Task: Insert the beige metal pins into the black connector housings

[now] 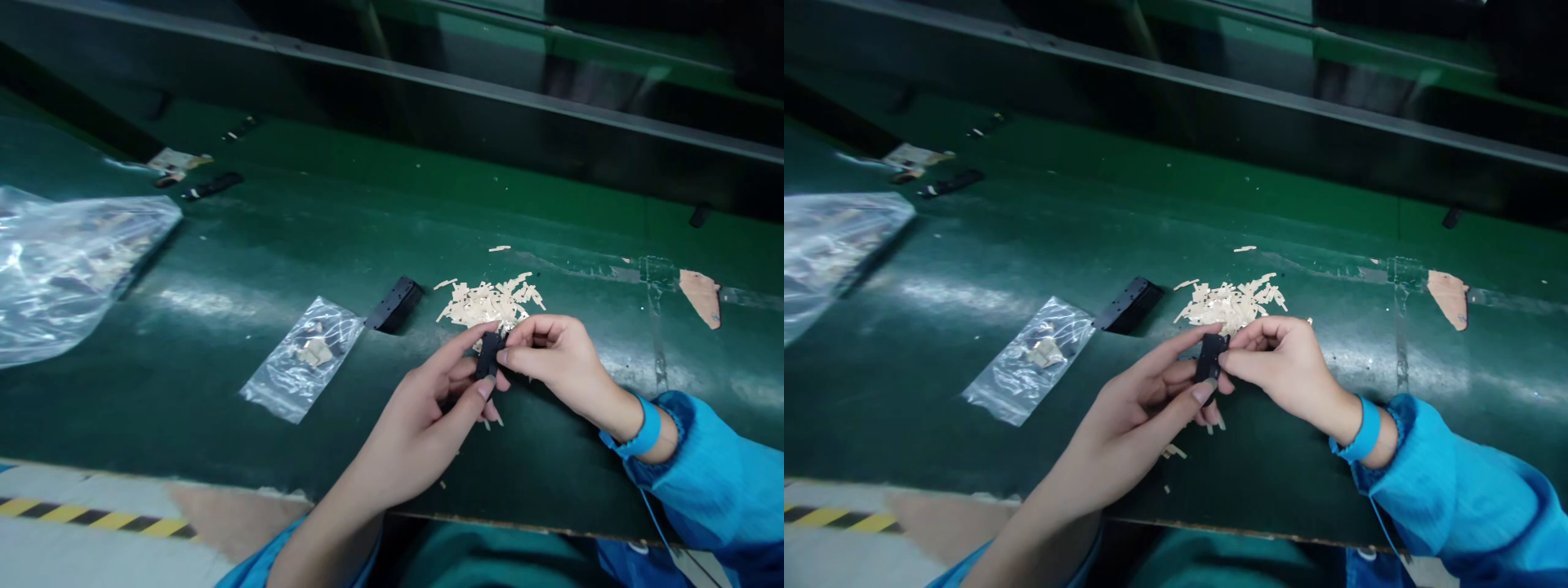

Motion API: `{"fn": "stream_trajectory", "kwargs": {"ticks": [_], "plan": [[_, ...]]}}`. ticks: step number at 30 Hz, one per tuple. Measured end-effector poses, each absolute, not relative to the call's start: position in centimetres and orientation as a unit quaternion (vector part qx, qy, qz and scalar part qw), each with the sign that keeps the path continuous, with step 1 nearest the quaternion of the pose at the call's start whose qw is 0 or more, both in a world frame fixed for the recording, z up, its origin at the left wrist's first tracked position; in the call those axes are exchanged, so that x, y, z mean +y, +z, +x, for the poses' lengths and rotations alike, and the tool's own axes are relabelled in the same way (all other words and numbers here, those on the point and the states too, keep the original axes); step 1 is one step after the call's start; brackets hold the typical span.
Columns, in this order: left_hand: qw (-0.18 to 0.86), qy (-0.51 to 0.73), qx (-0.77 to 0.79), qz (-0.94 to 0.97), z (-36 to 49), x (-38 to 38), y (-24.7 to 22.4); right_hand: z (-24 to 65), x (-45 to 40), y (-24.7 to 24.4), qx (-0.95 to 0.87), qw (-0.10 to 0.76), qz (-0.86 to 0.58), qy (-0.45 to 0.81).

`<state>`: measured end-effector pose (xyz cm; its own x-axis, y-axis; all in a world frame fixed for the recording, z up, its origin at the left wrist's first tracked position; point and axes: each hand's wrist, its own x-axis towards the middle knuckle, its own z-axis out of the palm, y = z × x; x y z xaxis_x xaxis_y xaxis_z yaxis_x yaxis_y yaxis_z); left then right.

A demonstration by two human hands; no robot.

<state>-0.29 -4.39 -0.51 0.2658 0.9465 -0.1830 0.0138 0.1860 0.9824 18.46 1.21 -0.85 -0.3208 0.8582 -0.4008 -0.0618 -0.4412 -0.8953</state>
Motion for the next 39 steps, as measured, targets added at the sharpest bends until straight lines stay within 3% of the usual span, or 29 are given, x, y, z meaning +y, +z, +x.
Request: {"fn": "stream_trajectory", "kwargs": {"ticks": [39], "plan": [[0.606,0.404,0.486,0.482,-0.02,-4.56,-0.16,18.49,1.09,-0.73,-0.426,0.348,-0.482,0.682]]}}
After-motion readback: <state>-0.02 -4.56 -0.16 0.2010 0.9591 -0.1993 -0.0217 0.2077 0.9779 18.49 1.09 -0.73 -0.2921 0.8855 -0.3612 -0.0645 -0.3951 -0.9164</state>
